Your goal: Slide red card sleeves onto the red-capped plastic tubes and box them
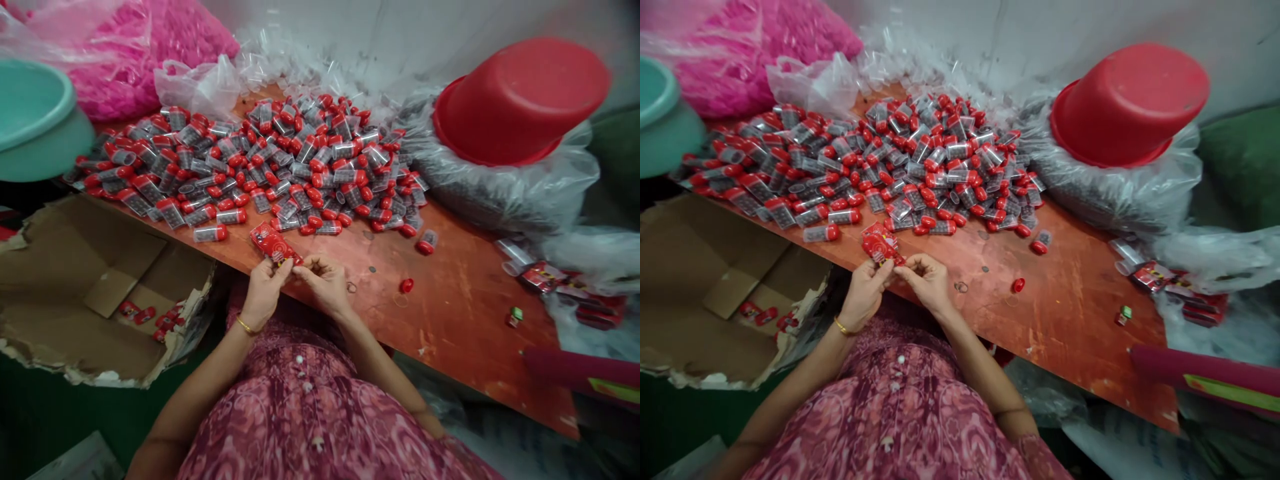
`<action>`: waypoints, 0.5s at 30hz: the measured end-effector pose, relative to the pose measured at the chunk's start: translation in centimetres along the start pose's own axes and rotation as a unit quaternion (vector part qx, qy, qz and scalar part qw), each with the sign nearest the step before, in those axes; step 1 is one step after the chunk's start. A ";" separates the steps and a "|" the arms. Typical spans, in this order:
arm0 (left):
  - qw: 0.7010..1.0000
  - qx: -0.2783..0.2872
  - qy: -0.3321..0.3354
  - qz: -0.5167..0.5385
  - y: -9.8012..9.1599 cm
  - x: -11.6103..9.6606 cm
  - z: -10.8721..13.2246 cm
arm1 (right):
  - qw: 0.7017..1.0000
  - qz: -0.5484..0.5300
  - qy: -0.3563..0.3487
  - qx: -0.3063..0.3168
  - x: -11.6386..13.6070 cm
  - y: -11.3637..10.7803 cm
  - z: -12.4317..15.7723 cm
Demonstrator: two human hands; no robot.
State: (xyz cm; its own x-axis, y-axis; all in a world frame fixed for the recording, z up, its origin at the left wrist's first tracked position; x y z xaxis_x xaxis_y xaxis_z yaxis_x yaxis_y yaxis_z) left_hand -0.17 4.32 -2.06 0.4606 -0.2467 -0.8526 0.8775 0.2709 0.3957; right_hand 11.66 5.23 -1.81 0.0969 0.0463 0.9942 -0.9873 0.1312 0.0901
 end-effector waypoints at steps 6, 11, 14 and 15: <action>0.985 -0.114 0.113 -0.065 -7.8 -4.4 -1.5 | 0.932 0.338 -0.122 -0.054 1.2 -3.3 -5.3; 0.969 -0.158 0.135 -0.134 -12.4 -4.9 -1.4 | 0.779 0.621 -0.061 -0.062 0.9 -4.5 -8.0; 0.944 -0.214 0.137 -0.210 -16.3 -5.0 -1.6 | 0.730 0.681 -0.044 -0.033 1.2 -4.3 -6.8; 0.924 -0.245 0.129 -0.262 -18.2 -5.1 -1.6 | 0.719 0.694 -0.034 -0.023 1.2 -4.5 -6.2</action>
State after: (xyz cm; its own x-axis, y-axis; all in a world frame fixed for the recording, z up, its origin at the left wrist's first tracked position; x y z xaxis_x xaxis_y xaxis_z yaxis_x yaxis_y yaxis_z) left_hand -18.66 2.10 -5.48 -0.1134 -0.2511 -0.9613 0.7762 0.5816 -0.2434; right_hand 16.98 10.80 -1.36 -0.9852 0.1162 0.1256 -0.1219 0.0387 -0.9918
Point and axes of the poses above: each hand's wrist, its own z-axis away from the middle knuckle, its own y-axis out of the palm, x = y × z, the point moved 7 cm from there along -z, towards the middle knuckle, and after that the axes turned 7 degrees about -x, right-handed, at the moved point
